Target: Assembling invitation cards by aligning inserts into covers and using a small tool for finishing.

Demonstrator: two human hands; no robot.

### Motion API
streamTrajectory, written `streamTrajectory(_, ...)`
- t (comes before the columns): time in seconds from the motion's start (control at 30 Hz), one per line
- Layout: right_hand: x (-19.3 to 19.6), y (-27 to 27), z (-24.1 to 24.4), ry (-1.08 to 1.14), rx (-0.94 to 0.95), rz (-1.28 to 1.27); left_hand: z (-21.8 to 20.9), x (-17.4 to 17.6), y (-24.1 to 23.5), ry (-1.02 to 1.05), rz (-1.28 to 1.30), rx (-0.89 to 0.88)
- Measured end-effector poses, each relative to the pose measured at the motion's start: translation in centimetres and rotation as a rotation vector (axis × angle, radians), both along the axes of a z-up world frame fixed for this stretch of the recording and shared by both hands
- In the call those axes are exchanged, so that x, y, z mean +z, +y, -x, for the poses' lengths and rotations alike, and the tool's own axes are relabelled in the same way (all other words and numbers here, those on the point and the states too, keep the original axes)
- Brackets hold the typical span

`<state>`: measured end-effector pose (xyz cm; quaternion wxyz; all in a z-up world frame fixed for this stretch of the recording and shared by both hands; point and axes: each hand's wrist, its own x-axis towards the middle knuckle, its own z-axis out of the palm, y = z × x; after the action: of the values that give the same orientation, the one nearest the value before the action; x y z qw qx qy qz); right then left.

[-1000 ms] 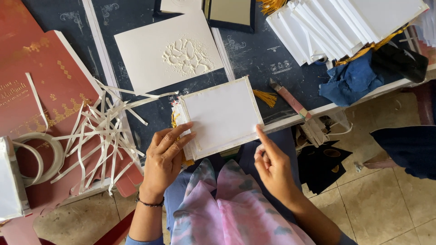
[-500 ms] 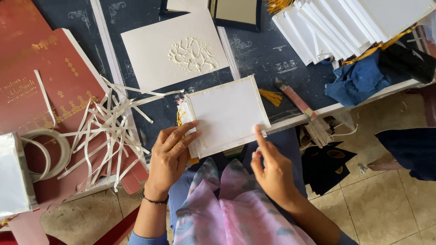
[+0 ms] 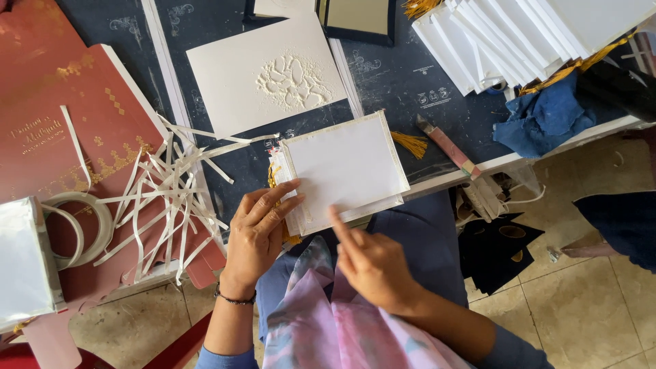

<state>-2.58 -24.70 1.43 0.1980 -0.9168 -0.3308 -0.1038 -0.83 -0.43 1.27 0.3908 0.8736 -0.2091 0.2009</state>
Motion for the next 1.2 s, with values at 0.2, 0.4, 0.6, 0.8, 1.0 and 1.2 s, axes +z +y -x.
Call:
streamTrajectory(0.2, 1.4, -4.0, -1.4, -0.062, -0.266, -0.058, -0.5, -0.7, -0.5, -0.06, 0.028, 0.092)
streamTrajectory(0.4, -0.6, -0.5, -0.1, -0.083, -0.15, -0.042, -0.4, -0.5, -0.7, -0.049, 0.032, 0.079)
streamTrajectory(0.6, -1.2, -3.5, -1.2, -0.091, -0.208, -0.048, -0.4, -0.8, -0.5, -0.033, 0.018, 0.082)
streamTrajectory(0.8, -1.9, -9.4, -2.9, 0.011, -0.408, -0.234, -0.4, -1.0, -0.7, -0.027, 0.024, 0.087)
streamTrajectory(1.0, 0.0, -9.8, -6.3, 0.361, -0.379, -0.762, -0.2, -0.9, -0.6, -0.013, 0.081, 0.079)
streamTrajectory(1.2, -1.4, -7.6, -11.2, 0.531, -0.253, -0.879, -0.1, -0.7, -0.1, 0.011, 0.088, 0.043)
